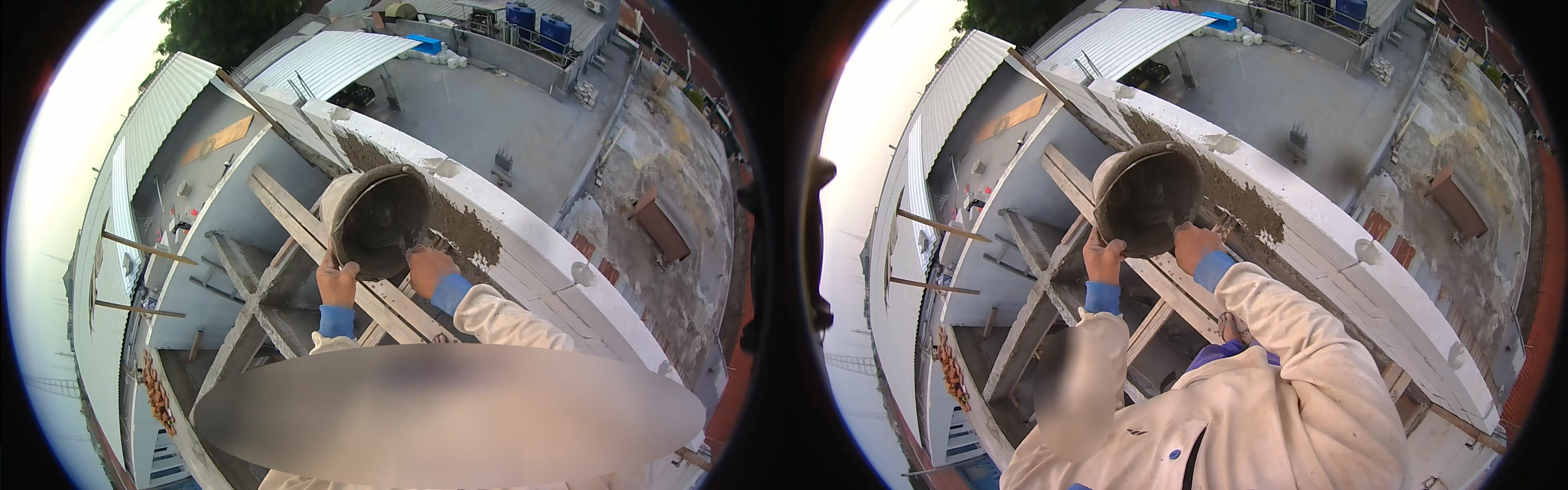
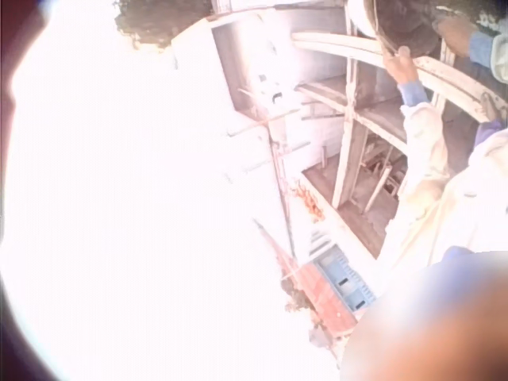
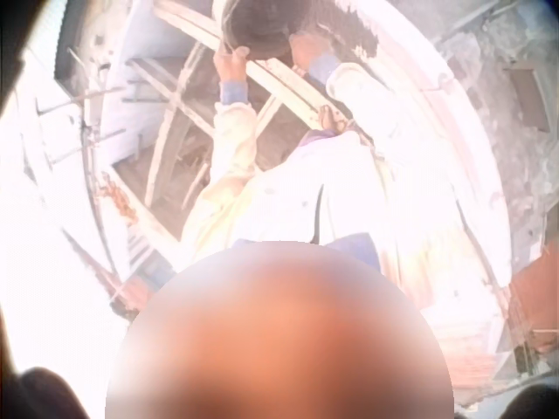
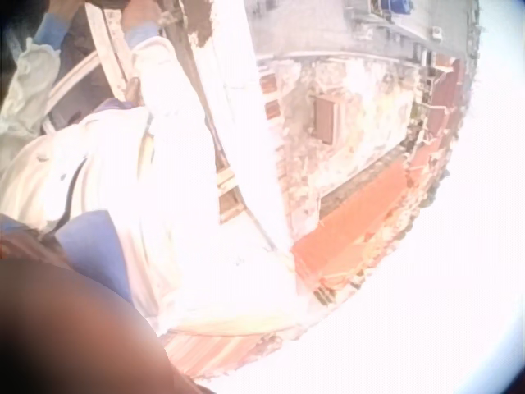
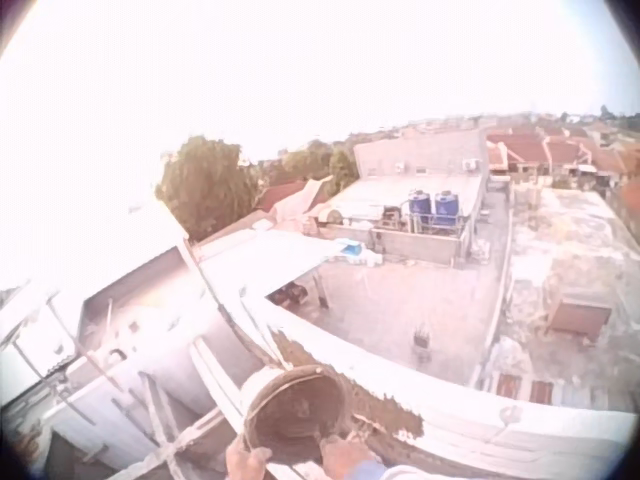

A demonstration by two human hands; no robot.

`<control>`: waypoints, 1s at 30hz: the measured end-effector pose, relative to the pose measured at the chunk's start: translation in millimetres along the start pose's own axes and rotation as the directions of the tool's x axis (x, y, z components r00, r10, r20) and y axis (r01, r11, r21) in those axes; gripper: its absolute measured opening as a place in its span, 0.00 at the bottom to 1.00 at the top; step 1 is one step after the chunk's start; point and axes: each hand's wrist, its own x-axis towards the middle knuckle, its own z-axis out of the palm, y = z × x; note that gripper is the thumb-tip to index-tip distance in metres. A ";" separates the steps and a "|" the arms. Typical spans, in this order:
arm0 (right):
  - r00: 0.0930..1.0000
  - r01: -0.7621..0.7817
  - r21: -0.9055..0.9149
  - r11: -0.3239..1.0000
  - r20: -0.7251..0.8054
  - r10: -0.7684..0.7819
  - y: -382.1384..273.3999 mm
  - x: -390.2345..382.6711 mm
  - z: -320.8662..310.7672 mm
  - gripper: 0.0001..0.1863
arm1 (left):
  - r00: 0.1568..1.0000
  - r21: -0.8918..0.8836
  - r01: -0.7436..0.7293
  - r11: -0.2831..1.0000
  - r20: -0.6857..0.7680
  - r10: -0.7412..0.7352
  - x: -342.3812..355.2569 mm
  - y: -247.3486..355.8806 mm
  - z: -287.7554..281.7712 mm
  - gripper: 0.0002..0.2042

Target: The person scoops wet cement from a bucket with a trowel and applies it to a white wall on a rooftop. They repeatedly smooth the cement onto the wall surface while standing on wooden planks.

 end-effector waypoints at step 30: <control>0.992 -0.072 -0.198 0.978 0.091 0.092 31.9 32.3 -89.3 0.17 | 0.943 0.141 -0.260 0.955 -0.175 0.282 -46.9 -5.1 81.8 0.40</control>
